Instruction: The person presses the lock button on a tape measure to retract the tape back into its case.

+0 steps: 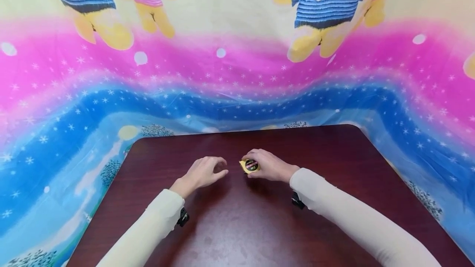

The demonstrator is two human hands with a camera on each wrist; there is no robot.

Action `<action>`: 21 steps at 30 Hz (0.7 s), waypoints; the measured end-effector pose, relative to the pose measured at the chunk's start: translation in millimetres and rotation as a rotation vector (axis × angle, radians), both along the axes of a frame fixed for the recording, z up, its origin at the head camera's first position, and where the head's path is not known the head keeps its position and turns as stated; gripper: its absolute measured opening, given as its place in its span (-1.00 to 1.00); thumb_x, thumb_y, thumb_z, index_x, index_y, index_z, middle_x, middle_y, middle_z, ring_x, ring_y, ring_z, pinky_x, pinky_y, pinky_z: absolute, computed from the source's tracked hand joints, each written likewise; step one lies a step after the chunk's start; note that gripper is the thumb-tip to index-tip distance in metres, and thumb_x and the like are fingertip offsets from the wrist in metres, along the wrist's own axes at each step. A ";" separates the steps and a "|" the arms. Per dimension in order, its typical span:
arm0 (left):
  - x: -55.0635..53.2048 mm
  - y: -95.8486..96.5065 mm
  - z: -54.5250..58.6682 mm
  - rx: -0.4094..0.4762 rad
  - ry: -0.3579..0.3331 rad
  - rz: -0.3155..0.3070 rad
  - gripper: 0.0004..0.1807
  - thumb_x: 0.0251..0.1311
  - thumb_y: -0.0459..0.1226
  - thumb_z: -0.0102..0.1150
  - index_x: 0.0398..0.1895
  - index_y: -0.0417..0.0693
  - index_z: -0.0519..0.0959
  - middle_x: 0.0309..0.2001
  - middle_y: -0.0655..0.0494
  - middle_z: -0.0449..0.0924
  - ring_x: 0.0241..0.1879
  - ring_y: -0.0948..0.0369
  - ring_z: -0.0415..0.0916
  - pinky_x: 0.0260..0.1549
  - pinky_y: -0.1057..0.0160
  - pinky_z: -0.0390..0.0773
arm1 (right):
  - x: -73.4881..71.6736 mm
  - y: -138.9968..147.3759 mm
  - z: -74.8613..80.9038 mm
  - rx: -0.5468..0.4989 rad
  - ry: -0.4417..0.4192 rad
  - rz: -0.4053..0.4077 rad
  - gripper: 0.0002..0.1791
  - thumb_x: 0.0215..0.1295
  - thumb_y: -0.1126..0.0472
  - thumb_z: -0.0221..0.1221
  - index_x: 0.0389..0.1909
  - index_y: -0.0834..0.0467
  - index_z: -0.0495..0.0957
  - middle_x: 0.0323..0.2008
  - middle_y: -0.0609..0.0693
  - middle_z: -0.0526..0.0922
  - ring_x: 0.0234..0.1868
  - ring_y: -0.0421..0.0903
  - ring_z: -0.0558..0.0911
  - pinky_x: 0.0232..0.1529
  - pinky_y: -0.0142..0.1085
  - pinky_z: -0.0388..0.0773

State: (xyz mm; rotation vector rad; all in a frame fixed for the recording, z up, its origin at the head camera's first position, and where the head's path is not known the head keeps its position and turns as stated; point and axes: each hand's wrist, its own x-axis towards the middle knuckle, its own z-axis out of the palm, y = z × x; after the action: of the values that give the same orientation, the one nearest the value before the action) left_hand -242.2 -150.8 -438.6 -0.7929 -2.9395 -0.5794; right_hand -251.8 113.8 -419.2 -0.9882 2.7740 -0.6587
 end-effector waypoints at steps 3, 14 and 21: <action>1.5 -2.3 -2.3 -0.008 0.003 -0.004 -0.64 0.29 -0.01 0.28 0.02 0.00 0.69 -0.13 0.12 0.77 -0.12 0.15 0.70 -0.07 0.05 0.65 | 0.0 8.6 -1.0 0.004 -0.010 -0.029 -0.41 0.24 0.08 0.41 0.29 0.05 0.53 0.22 -0.01 0.57 0.17 -0.07 0.53 0.23 -0.11 0.52; 8.3 -10.6 -5.4 -0.033 0.041 0.014 -0.64 0.29 0.02 0.26 0.00 0.03 0.69 -0.12 0.11 0.76 -0.10 0.13 0.70 -0.06 0.05 0.65 | -6.8 45.8 -8.8 -0.018 0.034 -0.115 -0.40 0.23 0.09 0.42 0.28 0.12 0.53 0.21 0.06 0.58 0.14 -0.02 0.55 0.16 -0.09 0.56; 11.0 -14.1 -6.2 -0.044 0.070 0.016 -0.63 0.30 0.01 0.26 0.04 0.03 0.68 -0.08 0.12 0.75 -0.06 0.15 0.69 -0.04 0.05 0.65 | -17.8 69.0 -12.1 -0.022 0.080 -0.140 -0.40 0.22 0.12 0.42 0.26 0.21 0.53 0.19 0.12 0.60 0.11 0.03 0.58 0.13 -0.03 0.53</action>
State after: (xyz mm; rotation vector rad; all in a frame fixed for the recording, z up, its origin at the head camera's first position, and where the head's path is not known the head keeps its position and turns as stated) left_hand -231.2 -164.9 -444.8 -0.7758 -2.9013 -0.4767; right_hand -269.6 182.8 -431.3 -0.8470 2.9332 -0.6837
